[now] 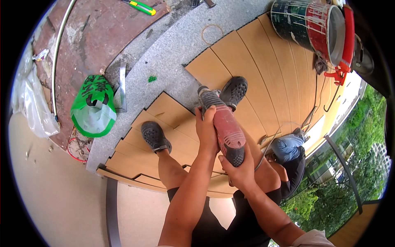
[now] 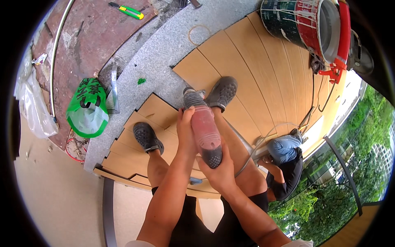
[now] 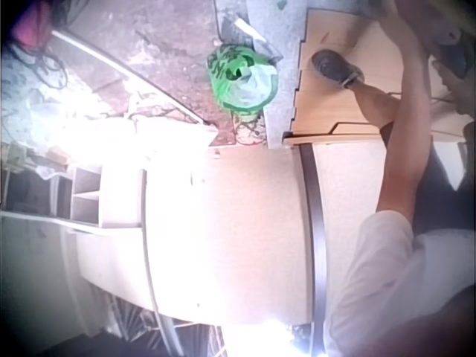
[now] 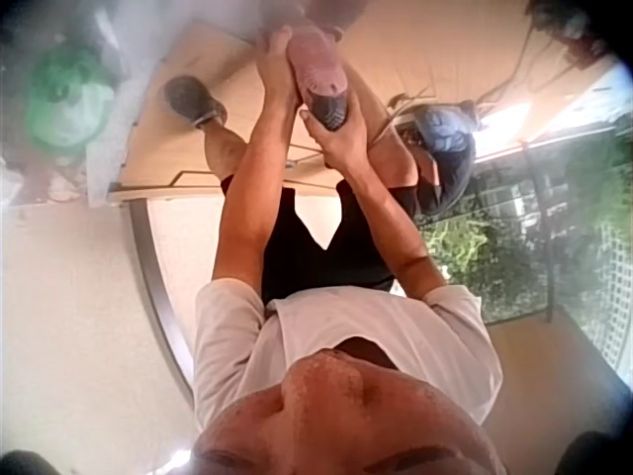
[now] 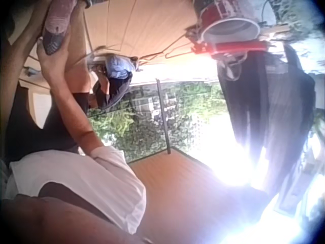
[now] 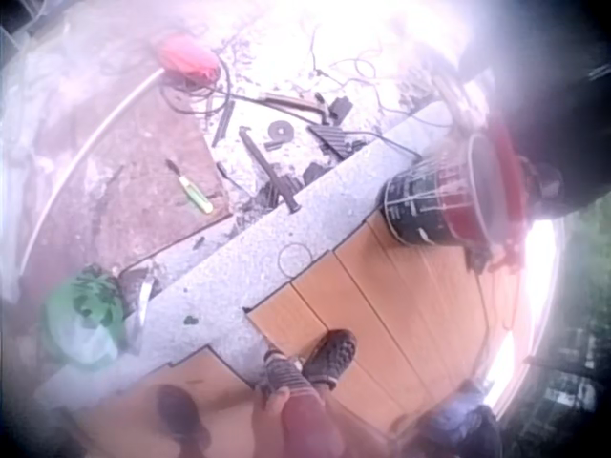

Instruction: The person aligns decking planks, fastens clips using a hammer, and marks measurements with a marker. Afterwards, the person connects a power drill to a power strip and drills into the floor.

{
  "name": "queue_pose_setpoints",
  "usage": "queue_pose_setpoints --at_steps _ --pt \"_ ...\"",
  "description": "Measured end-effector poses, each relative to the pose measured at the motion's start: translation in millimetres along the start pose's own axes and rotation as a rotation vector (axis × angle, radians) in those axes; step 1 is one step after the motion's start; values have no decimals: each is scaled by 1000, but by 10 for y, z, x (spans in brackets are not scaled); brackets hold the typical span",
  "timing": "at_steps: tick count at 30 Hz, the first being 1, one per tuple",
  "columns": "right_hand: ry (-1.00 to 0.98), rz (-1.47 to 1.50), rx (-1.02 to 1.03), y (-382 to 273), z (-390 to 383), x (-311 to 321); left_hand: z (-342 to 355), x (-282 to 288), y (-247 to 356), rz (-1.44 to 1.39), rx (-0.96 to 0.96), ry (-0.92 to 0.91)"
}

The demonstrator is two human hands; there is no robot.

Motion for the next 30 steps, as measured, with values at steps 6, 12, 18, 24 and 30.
queue_pose_setpoints --at_steps 6,12,18,24,30 --pt "-16 10 9 -26 4 -46 -16 -2 35 2 10 -1" --pt "5 -50 141 -3 21 -44 -8 24 32 -3 16 8" --pt "19 -48 205 -33 21 -91 19 64 19 -16 25 -12" --pt "19 -32 191 -51 18 -93 47 81 5 -37 30 -5" --pt "19 -39 169 -24 32 -111 24 56 45 -41 24 -15"
Point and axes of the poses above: each hand's wrist, its own z-axis towards the middle knuckle, its own x-axis out of the back of the hand, y = z × x, the point moved 8 cm from there along z, towards the middle knuckle, and after that the axes turned 9 degrees about z, right-handed, at the moved point
